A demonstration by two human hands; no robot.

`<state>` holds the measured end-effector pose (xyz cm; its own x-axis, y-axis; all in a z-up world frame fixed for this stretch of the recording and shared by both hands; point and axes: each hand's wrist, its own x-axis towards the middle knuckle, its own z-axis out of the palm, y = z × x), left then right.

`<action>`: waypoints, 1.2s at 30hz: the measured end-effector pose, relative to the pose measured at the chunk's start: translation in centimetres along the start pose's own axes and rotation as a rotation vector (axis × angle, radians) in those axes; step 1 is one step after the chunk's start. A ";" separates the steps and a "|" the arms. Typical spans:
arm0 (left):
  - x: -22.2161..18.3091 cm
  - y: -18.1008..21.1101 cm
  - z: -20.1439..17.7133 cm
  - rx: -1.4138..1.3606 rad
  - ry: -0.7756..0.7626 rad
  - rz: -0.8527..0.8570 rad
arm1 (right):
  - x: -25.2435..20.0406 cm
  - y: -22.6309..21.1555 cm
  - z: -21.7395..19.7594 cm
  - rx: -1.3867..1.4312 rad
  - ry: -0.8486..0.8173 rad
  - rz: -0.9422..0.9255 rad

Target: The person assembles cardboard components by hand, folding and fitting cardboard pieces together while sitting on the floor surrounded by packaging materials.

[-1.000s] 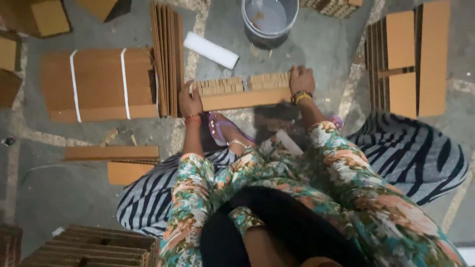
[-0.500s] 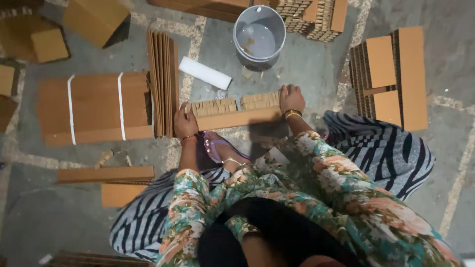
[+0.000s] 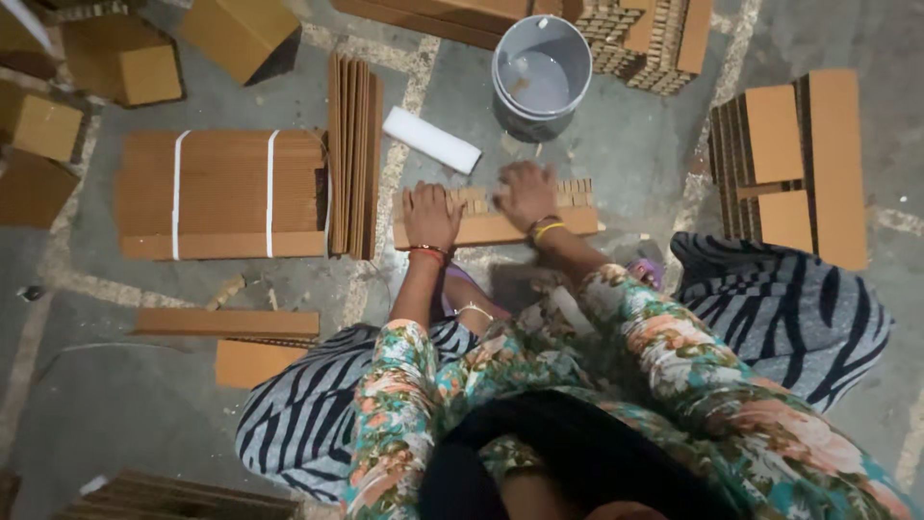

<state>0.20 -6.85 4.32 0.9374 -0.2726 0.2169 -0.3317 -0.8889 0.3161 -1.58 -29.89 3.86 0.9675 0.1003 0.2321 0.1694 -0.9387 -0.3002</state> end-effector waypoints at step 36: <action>0.5 -2.4 0.0 -0.001 0.168 -0.059 | -1.1 3.5 -2.0 0.126 -0.026 -0.101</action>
<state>1.47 -4.84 3.61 0.9242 -0.1551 0.3490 -0.2773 -0.9009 0.3339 -2.41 -33.96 4.36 0.9486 0.2026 0.2433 0.2870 -0.8746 -0.3907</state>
